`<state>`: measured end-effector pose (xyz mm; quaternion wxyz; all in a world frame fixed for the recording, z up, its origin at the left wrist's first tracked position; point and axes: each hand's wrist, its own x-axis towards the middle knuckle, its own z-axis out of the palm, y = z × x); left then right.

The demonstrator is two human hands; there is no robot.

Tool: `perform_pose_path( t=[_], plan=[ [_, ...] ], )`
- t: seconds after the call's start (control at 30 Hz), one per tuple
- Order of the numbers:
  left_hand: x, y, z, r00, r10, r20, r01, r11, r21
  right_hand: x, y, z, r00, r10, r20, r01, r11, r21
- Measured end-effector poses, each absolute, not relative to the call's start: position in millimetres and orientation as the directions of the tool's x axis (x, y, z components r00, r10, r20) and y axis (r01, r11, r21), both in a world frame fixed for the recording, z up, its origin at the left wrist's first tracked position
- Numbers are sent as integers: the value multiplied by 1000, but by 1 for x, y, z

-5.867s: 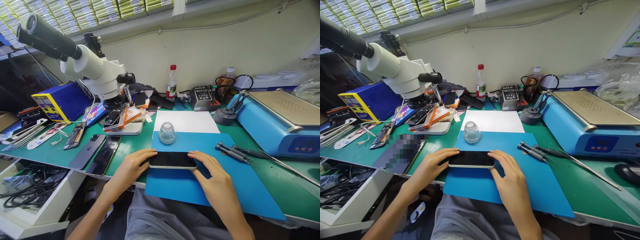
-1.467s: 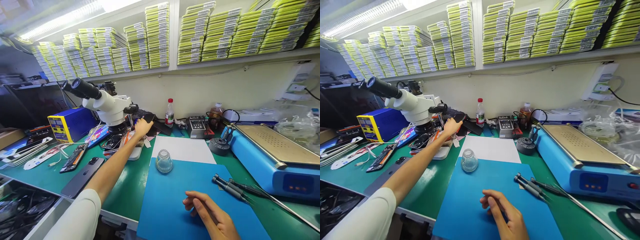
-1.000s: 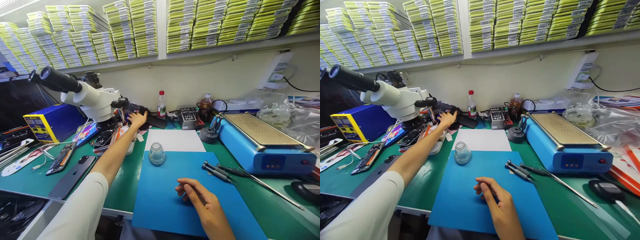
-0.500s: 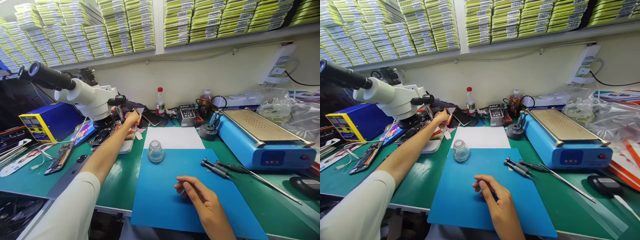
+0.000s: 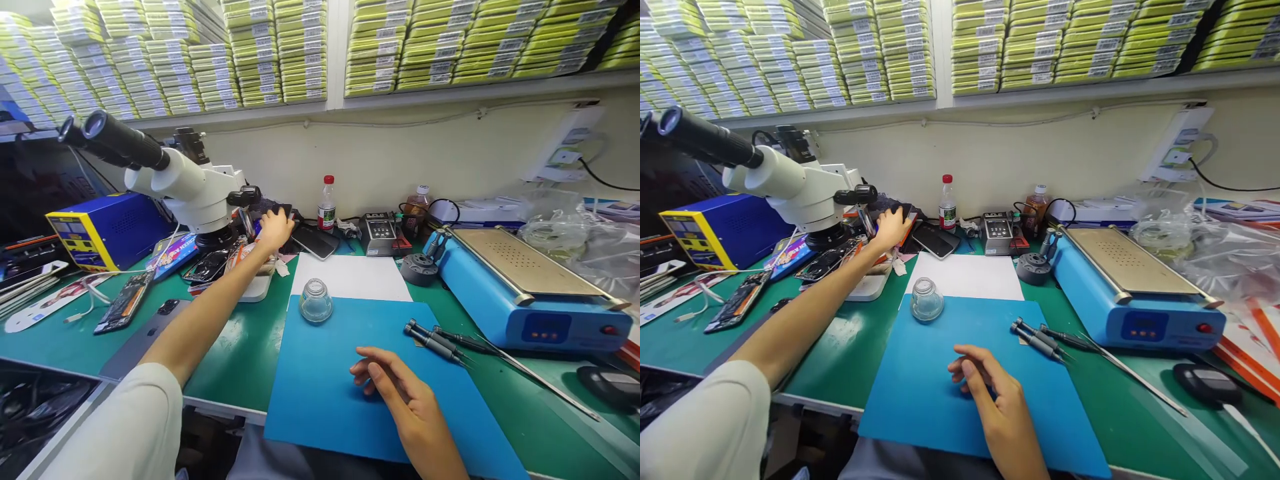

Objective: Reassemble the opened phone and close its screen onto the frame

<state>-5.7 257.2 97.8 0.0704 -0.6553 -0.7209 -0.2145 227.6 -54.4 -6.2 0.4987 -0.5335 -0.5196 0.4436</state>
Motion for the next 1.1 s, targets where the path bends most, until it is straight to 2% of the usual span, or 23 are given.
perform_pose_path(
  t=[0.2, 0.37, 0.47, 0.57, 0.6, 0.67, 0.73, 0.83, 0.97, 1.1],
  plan=[
    [-4, 196, 110, 103, 890, 444, 944, -229, 239, 228, -40, -3, 179, 984, 28, 13, 26, -1000],
    [-17, 102, 100, 360, 776, 518, 823, -525, 215, 240, -29, 30, 290, 956, 41, -51, 58, -997],
    [-30, 40, 84, 504, 665, 551, 715, -679, 166, 259, -20, 57, 356, 921, 158, 27, 159, -987],
    [-38, -3, 67, 617, 534, 578, 589, -800, 111, 271, 3, 77, 371, 862, 345, 242, 269, -932],
    [-38, -11, 61, 668, 502, 550, 548, -831, 93, 270, 17, 80, 352, 841, 412, 340, 295, -893],
    [-33, -18, 48, 802, 415, 430, 440, -897, 46, 261, 52, 79, 205, 859, 468, 526, 307, -793],
    [-24, -15, 35, 860, 372, 351, 384, -923, 37, 242, 96, 72, -30, 896, 444, 657, 352, -667],
    [-9, 0, 19, 877, 335, 345, 336, -940, 60, 208, 160, 58, -299, 874, 384, 757, 462, -462],
    [-5, 17, 5, 885, 286, 367, 283, -957, 64, 182, 219, 46, -405, 853, 329, 833, 493, -250],
    [-10, 23, -7, 862, 248, 443, 252, -966, 51, 183, 248, 36, -433, 850, 300, 866, 485, -125]
  ],
)
